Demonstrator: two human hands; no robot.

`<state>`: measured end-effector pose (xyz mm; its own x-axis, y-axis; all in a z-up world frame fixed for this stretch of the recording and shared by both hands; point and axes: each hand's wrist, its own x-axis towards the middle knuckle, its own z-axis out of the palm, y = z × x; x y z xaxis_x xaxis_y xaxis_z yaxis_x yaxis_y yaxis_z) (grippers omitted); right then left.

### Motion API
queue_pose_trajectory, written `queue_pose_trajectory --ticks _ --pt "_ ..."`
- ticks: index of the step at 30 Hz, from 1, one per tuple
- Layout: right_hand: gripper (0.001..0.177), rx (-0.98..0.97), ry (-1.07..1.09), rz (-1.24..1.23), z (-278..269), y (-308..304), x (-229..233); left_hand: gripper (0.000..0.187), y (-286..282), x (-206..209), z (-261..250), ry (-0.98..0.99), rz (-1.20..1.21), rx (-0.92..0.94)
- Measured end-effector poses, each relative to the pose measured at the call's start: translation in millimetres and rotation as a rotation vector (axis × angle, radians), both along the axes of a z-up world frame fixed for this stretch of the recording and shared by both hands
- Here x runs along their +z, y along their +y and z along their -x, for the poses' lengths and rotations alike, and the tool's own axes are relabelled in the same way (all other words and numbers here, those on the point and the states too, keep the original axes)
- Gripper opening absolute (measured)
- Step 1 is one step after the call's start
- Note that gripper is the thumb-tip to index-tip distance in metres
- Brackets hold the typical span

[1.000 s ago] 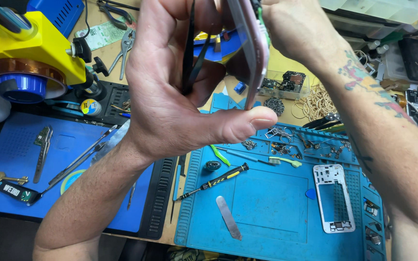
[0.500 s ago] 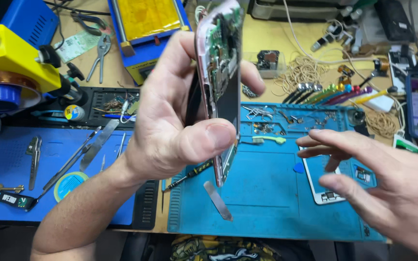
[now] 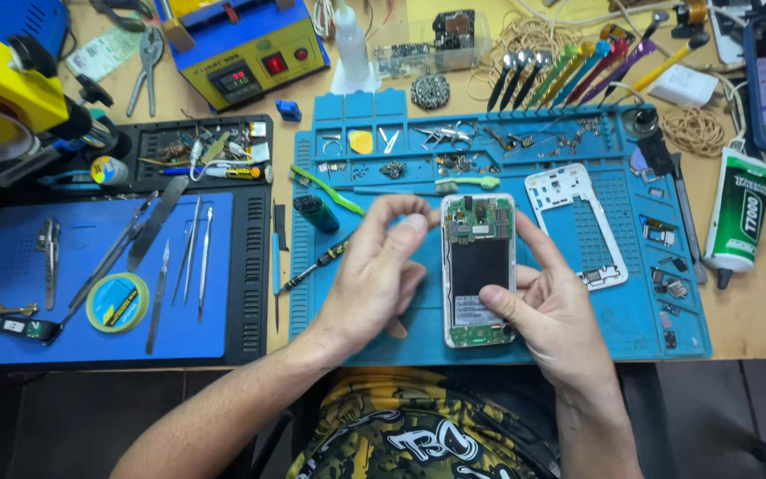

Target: The person uses tweezers to manipulate small components on a disassembled smartphone motherboard. They then use a multimeter to test electrical connections on the circuit board while holding the device.

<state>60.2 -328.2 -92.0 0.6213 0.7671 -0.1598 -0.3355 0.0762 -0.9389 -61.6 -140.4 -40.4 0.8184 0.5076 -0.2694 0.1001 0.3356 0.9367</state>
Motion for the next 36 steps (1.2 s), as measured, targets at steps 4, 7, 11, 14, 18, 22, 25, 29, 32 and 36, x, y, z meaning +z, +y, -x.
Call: queue_pose_trajectory --ticks 4,7,11,14,18,22,25,29,32,36 --pt "0.099 -0.047 -0.087 0.141 -2.1 -6.5 4.6 0.036 4.1 10.4 17.6 0.063 -0.269 0.036" --pt "0.094 -0.004 -0.136 0.228 -0.8 -1.4 15.8 0.035 9.6 -1.6 20.2 0.275 -0.733 -0.151" --pt "0.082 0.009 -0.539 0.591 6.1 -1.3 17.2 0.029 17.4 -42.7 12.5 0.129 -1.369 -0.159" --pt "0.066 -0.041 -0.864 0.677 13.8 -7.4 8.4 0.027 25.4 -51.5 9.5 0.117 -1.485 -0.219" --pt "0.046 -0.098 -1.055 0.598 23.3 -13.6 10.1 0.016 30.3 -54.7 9.3 0.005 -1.63 -0.187" --pt "0.044 -0.079 -1.127 0.611 20.3 -13.7 10.8 0.018 28.7 -28.3 20.8 -0.089 -1.622 -0.14" --pt "0.044 -0.067 -1.12 0.65 17.4 -10.3 10.8 0.015 22.3 -23.7 35.5 -0.221 -1.439 -0.283" --pt "0.041 -0.077 -1.139 0.639 17.1 -9.7 -1.3 0.011 5.9 -37.0 55.5 -0.193 -1.396 -0.39" --pt "0.038 -0.115 -1.163 0.614 18.5 -12.2 -10.0 0.019 2.7 -41.2 58.3 -0.216 -1.459 -0.343" --pt "0.047 -0.122 -1.086 0.571 19.3 -22.5 -16.7 0.019 -3.2 -36.8 60.7 -0.242 -1.436 -0.266"
